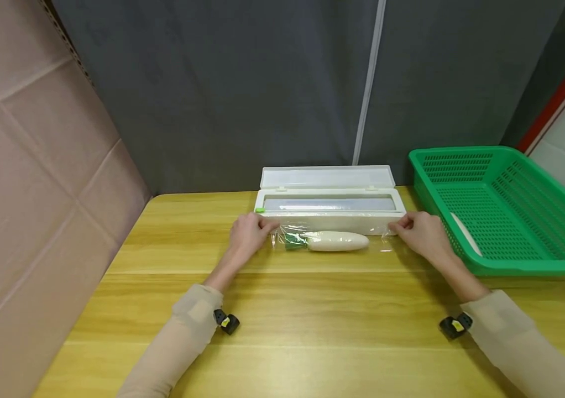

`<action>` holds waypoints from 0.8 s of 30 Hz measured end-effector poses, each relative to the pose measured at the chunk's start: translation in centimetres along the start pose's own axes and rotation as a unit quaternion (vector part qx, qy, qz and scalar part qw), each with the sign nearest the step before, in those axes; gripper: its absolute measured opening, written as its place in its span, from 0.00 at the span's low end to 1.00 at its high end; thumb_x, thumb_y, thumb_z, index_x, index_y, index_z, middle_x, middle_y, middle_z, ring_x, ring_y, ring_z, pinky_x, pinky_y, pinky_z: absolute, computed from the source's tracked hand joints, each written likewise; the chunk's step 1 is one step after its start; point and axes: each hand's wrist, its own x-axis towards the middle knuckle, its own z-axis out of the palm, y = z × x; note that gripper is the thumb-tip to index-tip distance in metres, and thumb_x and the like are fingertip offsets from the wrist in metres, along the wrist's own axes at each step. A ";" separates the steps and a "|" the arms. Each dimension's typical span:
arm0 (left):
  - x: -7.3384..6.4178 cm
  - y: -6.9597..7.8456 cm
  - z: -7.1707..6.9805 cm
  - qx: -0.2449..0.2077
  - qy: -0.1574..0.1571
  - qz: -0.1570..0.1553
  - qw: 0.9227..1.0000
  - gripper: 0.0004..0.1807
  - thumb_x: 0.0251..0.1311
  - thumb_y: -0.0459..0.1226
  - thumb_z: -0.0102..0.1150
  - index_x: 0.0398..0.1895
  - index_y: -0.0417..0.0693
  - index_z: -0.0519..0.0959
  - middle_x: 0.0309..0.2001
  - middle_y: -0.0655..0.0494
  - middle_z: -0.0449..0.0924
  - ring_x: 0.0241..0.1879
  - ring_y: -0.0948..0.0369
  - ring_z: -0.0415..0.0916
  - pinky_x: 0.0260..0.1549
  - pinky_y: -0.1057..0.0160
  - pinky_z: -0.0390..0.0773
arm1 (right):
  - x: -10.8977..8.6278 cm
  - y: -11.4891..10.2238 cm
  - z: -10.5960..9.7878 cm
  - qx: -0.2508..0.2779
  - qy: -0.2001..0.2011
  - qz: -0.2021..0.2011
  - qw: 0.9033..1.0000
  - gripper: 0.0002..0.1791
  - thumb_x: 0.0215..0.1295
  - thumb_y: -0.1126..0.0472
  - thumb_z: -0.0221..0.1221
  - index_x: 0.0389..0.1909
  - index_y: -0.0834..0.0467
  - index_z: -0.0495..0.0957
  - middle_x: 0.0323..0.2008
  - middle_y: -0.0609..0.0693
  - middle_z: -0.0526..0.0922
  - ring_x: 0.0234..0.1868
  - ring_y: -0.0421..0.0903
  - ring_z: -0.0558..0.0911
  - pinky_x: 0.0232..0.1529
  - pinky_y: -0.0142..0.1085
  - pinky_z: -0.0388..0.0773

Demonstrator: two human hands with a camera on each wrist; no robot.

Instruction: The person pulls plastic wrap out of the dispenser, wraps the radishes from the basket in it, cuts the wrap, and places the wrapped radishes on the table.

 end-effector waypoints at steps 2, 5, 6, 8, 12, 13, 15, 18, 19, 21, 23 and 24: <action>-0.1 -0.1 -0.1 -0.013 -0.009 -0.008 1.000 0.30 0.64 0.53 0.65 0.08 0.50 0.70 0.08 0.60 0.70 0.10 0.61 0.69 0.14 0.64 0.64 | 0.0 0.1 -0.2 0.010 -0.014 0.003 1.000 0.15 0.66 0.55 0.67 0.28 0.64 0.83 0.18 0.49 0.80 0.18 0.44 0.73 0.22 0.37 0.66; -0.2 -0.3 -0.4 -0.024 -0.022 -0.020 0.999 0.28 0.64 0.52 0.65 0.11 0.47 0.75 0.09 0.60 0.73 0.11 0.61 0.72 0.14 0.63 0.66 | -0.1 0.4 -0.4 0.034 -0.036 0.009 0.999 0.17 0.67 0.52 0.66 0.31 0.64 0.83 0.17 0.50 0.80 0.17 0.43 0.75 0.20 0.35 0.67; -0.2 -0.3 -0.5 -0.024 -0.024 -0.020 0.999 0.27 0.65 0.51 0.65 0.12 0.46 0.77 0.10 0.60 0.73 0.11 0.61 0.73 0.15 0.63 0.67 | -0.1 0.4 -0.4 0.043 -0.042 0.011 0.998 0.18 0.68 0.52 0.66 0.32 0.65 0.83 0.17 0.51 0.81 0.17 0.44 0.75 0.20 0.35 0.67; -0.3 -0.3 -0.6 -0.028 -0.030 -0.023 0.999 0.25 0.66 0.50 0.64 0.15 0.43 0.80 0.11 0.59 0.75 0.12 0.61 0.74 0.17 0.62 0.69 | -0.2 0.5 -0.6 0.057 -0.052 0.015 0.997 0.18 0.68 0.51 0.65 0.33 0.65 0.83 0.18 0.52 0.82 0.17 0.44 0.76 0.19 0.35 0.68; -0.4 -0.5 -0.6 -0.040 -0.038 -0.026 0.998 0.23 0.67 0.48 0.64 0.20 0.42 0.83 0.14 0.58 0.76 0.14 0.61 0.75 0.19 0.62 0.71 | -0.4 0.3 -0.9 0.078 -0.071 0.029 0.994 0.19 0.69 0.50 0.65 0.33 0.65 0.82 0.20 0.53 0.82 0.18 0.48 0.78 0.19 0.35 0.70; -0.5 -0.5 -0.6 -0.047 -0.042 -0.029 0.998 0.22 0.67 0.48 0.64 0.20 0.42 0.82 0.15 0.57 0.77 0.14 0.60 0.75 0.20 0.62 0.72 | -0.4 0.3 -1.1 0.083 -0.076 0.033 0.993 0.20 0.69 0.50 0.65 0.33 0.66 0.82 0.21 0.54 0.82 0.18 0.49 0.79 0.19 0.35 0.71; -0.5 -0.6 -0.7 -0.057 -0.046 -0.032 0.997 0.22 0.67 0.48 0.64 0.21 0.41 0.82 0.16 0.55 0.78 0.15 0.59 0.76 0.20 0.62 0.73 | -0.5 0.2 -1.2 0.090 -0.083 0.040 0.992 0.20 0.69 0.50 0.65 0.34 0.66 0.82 0.22 0.55 0.83 0.19 0.51 0.80 0.19 0.35 0.72; -0.6 -0.7 -0.7 -0.078 -0.052 -0.036 0.995 0.21 0.67 0.47 0.64 0.22 0.40 0.82 0.18 0.51 0.79 0.16 0.57 0.77 0.19 0.63 0.74 | -0.7 0.2 -1.4 0.099 -0.088 0.045 0.990 0.19 0.70 0.51 0.64 0.35 0.66 0.82 0.23 0.57 0.83 0.21 0.53 0.81 0.20 0.35 0.74; -0.6 -0.8 -0.7 -0.082 -0.053 -0.035 0.995 0.21 0.67 0.47 0.64 0.22 0.40 0.82 0.19 0.50 0.80 0.17 0.56 0.77 0.19 0.63 0.74 | -0.7 0.2 -1.4 0.103 -0.088 0.046 0.990 0.19 0.70 0.51 0.64 0.36 0.67 0.82 0.23 0.57 0.84 0.21 0.54 0.81 0.20 0.36 0.75; -0.6 -0.9 -0.8 -0.085 -0.050 -0.032 0.995 0.21 0.67 0.48 0.64 0.23 0.40 0.82 0.20 0.48 0.80 0.17 0.56 0.77 0.18 0.63 0.74 | -0.8 0.2 -1.4 0.112 -0.088 0.051 0.989 0.19 0.71 0.52 0.63 0.38 0.67 0.81 0.25 0.58 0.84 0.22 0.54 0.82 0.21 0.37 0.78; -0.7 -1.0 -0.9 -0.082 -0.045 -0.029 0.995 0.22 0.67 0.48 0.64 0.23 0.40 0.82 0.20 0.48 0.81 0.17 0.56 0.77 0.18 0.62 0.74 | -0.8 0.2 -1.4 0.122 -0.089 0.057 0.987 0.20 0.73 0.52 0.61 0.41 0.69 0.81 0.26 0.58 0.84 0.23 0.53 0.83 0.23 0.38 0.80; -0.7 -1.0 -0.9 -0.082 -0.043 -0.027 0.995 0.22 0.67 0.48 0.64 0.24 0.39 0.82 0.20 0.48 0.80 0.17 0.56 0.77 0.18 0.62 0.74 | -0.9 0.2 -1.5 0.127 -0.089 0.060 0.986 0.21 0.74 0.51 0.60 0.42 0.69 0.80 0.26 0.58 0.85 0.24 0.52 0.83 0.24 0.39 0.81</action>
